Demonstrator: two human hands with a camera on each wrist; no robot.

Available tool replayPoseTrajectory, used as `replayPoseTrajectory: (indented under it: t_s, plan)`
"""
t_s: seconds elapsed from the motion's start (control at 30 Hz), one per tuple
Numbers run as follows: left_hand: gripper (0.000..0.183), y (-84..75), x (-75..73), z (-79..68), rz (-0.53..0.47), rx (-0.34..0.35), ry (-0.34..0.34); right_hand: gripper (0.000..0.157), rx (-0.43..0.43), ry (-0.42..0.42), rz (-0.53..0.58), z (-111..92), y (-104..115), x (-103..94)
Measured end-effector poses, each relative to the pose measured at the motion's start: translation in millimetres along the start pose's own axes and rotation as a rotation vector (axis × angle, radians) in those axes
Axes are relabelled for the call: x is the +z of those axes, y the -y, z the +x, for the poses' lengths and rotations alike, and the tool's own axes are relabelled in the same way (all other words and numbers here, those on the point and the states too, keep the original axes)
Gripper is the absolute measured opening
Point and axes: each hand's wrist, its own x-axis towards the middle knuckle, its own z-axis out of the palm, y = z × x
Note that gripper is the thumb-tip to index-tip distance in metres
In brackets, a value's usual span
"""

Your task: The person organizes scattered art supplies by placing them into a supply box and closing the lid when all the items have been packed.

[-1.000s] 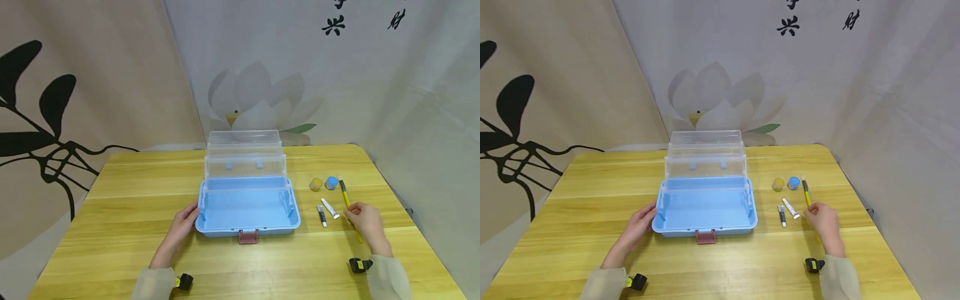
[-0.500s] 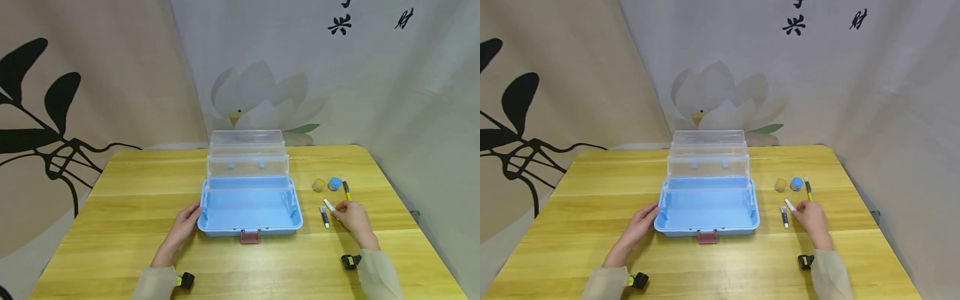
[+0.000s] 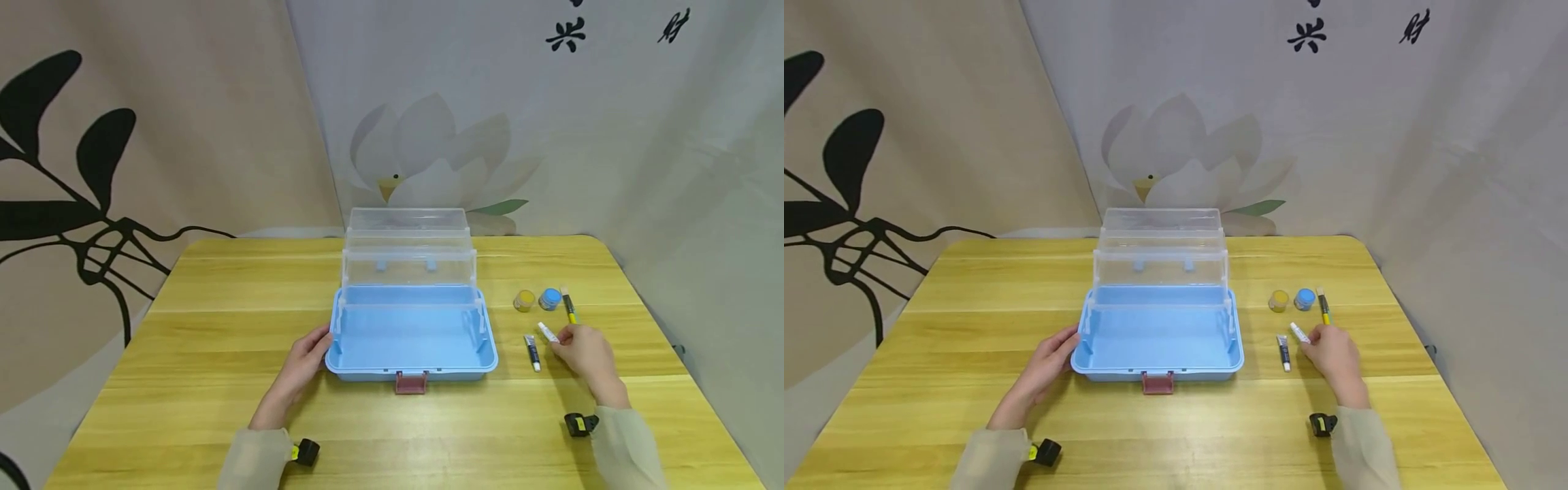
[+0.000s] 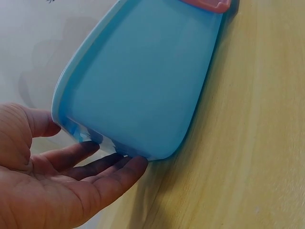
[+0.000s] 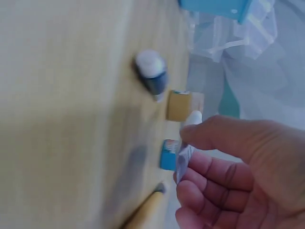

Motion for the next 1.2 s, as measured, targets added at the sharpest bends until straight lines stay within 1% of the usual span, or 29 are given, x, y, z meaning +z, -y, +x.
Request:
replayPoseTrajectory:
  t_s: [0.13, 0.27, 0.33, 0.47, 0.57, 0.7, 0.8, 0.97, 1.1, 1.2]
  plan:
    - [0.044, 0.6, -0.8, 0.0, 0.0, -0.001, -0.005, 0.014, -0.023, -0.001, 0.002, -1.8, 9.0, -7.9]
    - [0.044, 1.2, -0.9, -0.5, 0.001, 0.0, -0.009, 0.012, -0.049, 0.0, -0.003, -4.6, 23.8, -16.6]
    - [0.044, 1.3, -1.1, -1.2, 0.005, -0.003, -0.005, 0.011, -0.082, 0.005, -0.018, -5.3, 32.4, -21.3]
    - [0.044, 1.7, -1.8, -1.3, 0.012, -0.001, 0.007, 0.009, -0.176, -0.017, -0.06, -2.3, 49.2, -30.4]
    - [0.044, 2.4, -2.9, -0.5, 0.008, 0.005, 0.009, 0.008, -0.24, -0.041, -0.078, 3.1, 63.8, -37.1]
    - [0.043, 2.6, -4.3, -0.9, -0.003, 0.011, 0.008, 0.007, -0.303, -0.044, -0.086, 13.5, 87.5, -43.4]
    - [0.044, 2.5, -4.4, -1.8, -0.005, 0.014, 0.008, 0.007, -0.352, -0.041, -0.085, 25.1, 109.1, -42.2]
    - [0.044, 1.9, -2.0, -2.7, -0.012, 0.008, 0.003, 0.007, -0.431, -0.033, -0.089, 43.6, 146.3, -33.1]
    - [0.043, 1.8, -0.1, -2.2, -0.018, 0.005, -0.002, 0.008, -0.477, -0.015, -0.093, 53.0, 171.9, -26.4]
    - [0.043, 1.6, 0.5, -1.6, -0.025, 0.008, -0.008, 0.008, -0.505, 0.006, -0.101, 57.9, 186.7, -21.4]
